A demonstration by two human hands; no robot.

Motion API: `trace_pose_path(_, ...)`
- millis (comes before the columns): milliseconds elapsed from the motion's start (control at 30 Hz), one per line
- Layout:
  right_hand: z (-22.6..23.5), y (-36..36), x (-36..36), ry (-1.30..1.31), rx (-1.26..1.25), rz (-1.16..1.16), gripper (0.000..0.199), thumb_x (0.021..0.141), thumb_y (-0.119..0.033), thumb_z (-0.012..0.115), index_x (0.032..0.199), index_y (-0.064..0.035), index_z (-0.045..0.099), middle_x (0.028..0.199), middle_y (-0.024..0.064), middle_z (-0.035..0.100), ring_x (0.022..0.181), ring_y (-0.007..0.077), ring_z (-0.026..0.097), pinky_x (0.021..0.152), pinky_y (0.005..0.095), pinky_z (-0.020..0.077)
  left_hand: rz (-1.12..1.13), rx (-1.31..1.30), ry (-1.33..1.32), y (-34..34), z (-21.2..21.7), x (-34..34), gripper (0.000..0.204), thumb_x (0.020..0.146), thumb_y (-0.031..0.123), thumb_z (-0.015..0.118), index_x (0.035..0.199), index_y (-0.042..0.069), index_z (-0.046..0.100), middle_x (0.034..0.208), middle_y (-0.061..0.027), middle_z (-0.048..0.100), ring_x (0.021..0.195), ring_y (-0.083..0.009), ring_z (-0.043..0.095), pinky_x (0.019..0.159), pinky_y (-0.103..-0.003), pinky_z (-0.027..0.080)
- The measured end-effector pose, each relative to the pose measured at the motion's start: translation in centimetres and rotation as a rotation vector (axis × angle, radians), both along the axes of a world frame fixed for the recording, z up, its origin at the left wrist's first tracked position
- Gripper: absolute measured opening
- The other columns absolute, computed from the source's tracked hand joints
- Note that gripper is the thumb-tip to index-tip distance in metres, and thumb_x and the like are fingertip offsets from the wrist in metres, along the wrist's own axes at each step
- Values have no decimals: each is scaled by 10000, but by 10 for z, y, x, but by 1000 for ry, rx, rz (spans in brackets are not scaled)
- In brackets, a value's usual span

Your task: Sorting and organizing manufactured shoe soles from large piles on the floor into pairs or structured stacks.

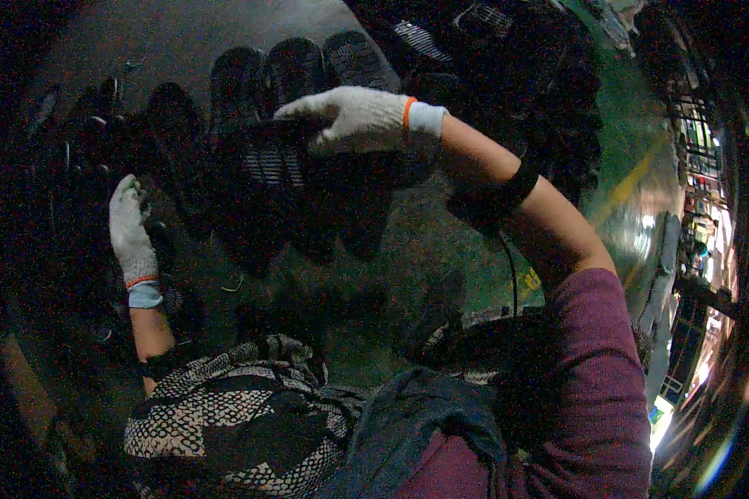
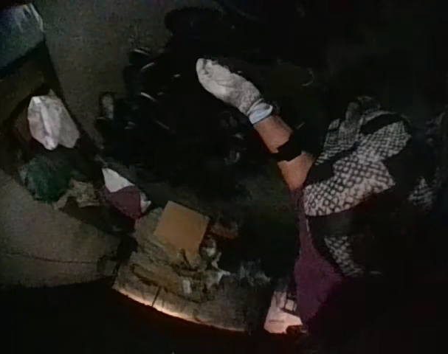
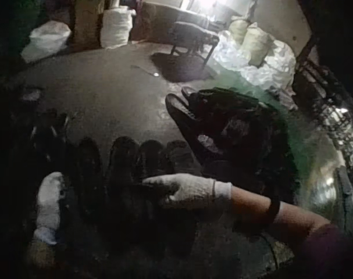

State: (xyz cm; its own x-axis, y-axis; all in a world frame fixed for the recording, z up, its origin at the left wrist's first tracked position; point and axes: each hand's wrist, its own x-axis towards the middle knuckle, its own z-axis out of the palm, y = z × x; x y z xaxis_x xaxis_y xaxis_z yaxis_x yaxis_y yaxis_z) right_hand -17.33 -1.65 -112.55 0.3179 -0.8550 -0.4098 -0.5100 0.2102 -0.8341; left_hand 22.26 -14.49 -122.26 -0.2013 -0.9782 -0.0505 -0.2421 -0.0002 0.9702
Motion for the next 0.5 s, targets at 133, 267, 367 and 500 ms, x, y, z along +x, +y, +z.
trace_pose_path(133,-45,12,2,483,-414,69,697,816,-135,790,1472,-121,557,1383,167,623,1209,375,645,1024,442,545,-39,-229,-209,4,-26,-18,343,1046,213,612,1307,-6,653,1288,-147,667,1228,-278,605,1090,-400,467)
trace_pose_path(267,-25,-9,36,886,-429,164,675,779,-162,794,1421,-139,588,1336,134,635,1101,345,680,899,458,579,8,-392,-616,-2,-22,-32,422,968,287,675,1308,39,643,1263,-230,659,1195,-389,617,1044,-475,491)
trace_pose_path(367,-33,-9,30,1008,-653,112,596,802,-173,748,1381,-153,609,1308,92,653,978,299,708,770,440,576,-113,-49,-884,-14,-16,-74,609,973,413,617,1455,51,531,1311,-277,637,1183,-445,628,1045,-506,493)
trace_pose_path(500,-28,-7,46,1038,-617,81,564,831,-143,708,1385,-135,604,1289,85,669,988,303,708,799,447,568,-101,15,-939,-28,-32,-75,474,957,286,553,1385,84,522,1230,-301,654,1098,-499,654,936,-593,525)
